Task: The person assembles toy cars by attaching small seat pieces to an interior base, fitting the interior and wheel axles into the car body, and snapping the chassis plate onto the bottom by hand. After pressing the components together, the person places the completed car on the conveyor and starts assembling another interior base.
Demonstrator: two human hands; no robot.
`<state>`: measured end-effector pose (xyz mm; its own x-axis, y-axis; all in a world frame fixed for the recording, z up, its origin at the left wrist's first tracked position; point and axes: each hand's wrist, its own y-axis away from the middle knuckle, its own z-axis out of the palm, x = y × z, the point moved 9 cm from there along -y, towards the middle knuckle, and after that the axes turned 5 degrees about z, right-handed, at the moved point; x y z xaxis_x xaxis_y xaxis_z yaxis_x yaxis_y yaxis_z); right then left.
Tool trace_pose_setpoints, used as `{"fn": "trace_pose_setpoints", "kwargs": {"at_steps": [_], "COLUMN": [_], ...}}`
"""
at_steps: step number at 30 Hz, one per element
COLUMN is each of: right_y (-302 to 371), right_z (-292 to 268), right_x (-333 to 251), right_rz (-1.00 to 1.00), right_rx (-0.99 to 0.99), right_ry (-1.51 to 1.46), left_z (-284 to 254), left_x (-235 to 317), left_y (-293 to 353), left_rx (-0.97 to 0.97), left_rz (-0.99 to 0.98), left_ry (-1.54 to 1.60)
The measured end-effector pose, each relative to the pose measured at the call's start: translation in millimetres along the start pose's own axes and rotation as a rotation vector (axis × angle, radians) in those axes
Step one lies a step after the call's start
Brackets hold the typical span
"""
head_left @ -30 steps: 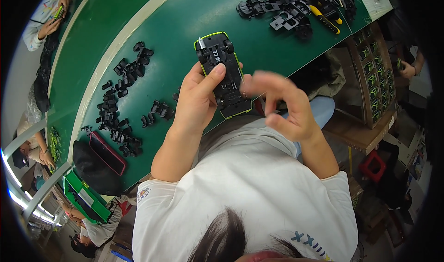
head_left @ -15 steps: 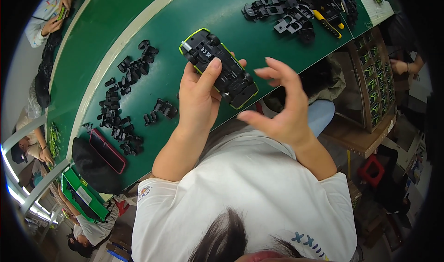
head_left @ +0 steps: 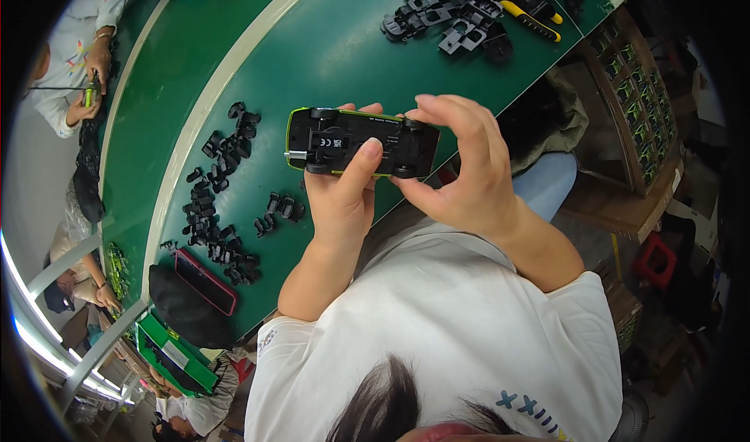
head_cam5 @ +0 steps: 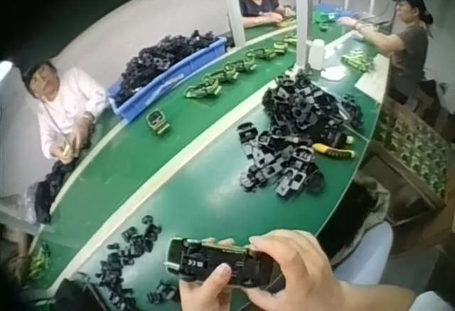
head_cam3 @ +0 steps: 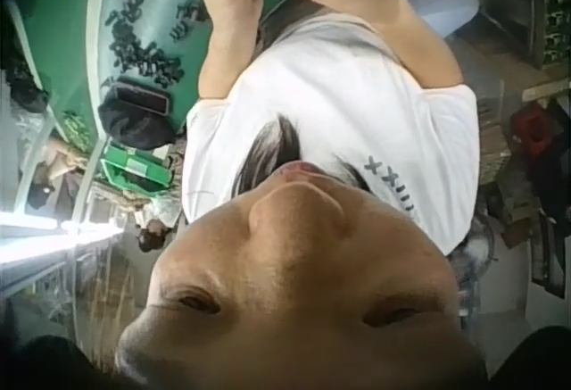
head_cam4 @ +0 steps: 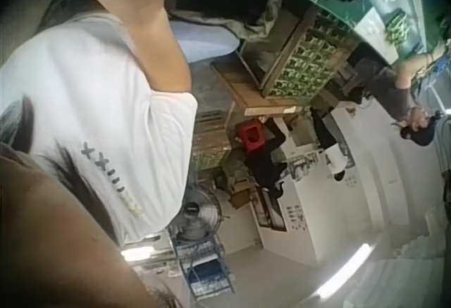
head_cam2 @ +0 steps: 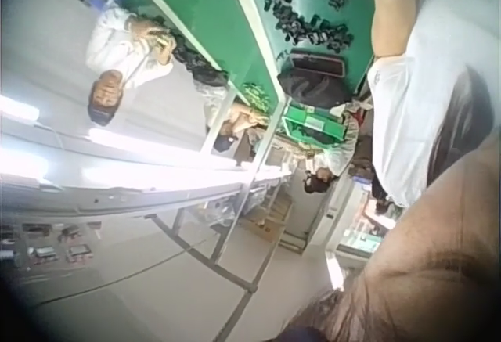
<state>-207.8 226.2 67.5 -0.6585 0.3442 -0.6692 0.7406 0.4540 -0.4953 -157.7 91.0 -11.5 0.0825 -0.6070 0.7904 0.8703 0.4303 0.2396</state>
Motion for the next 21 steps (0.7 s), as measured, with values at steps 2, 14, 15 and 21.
{"fn": "trace_pose_setpoints", "kwargs": {"at_steps": [2,14,15,21], "right_y": [-4,-1,-5,-2], "right_z": [-1,0,1,1], "right_x": [3,-1,5,-2], "right_rz": [0.007,-0.048,-0.027,-0.048], "right_rx": [-0.022,0.066,0.026,0.108], "right_ry": [-0.026,0.031,0.011,-0.011], "left_z": [2,-3,-5,2], "left_x": [2,5,2,11], "left_y": [0,-3,-3,-4], "left_rx": [-0.003,0.012,0.01,-0.024], "left_rz": [0.011,0.141,0.113,0.199], "left_ry": [-0.013,-0.068,-0.082,-0.106]}}
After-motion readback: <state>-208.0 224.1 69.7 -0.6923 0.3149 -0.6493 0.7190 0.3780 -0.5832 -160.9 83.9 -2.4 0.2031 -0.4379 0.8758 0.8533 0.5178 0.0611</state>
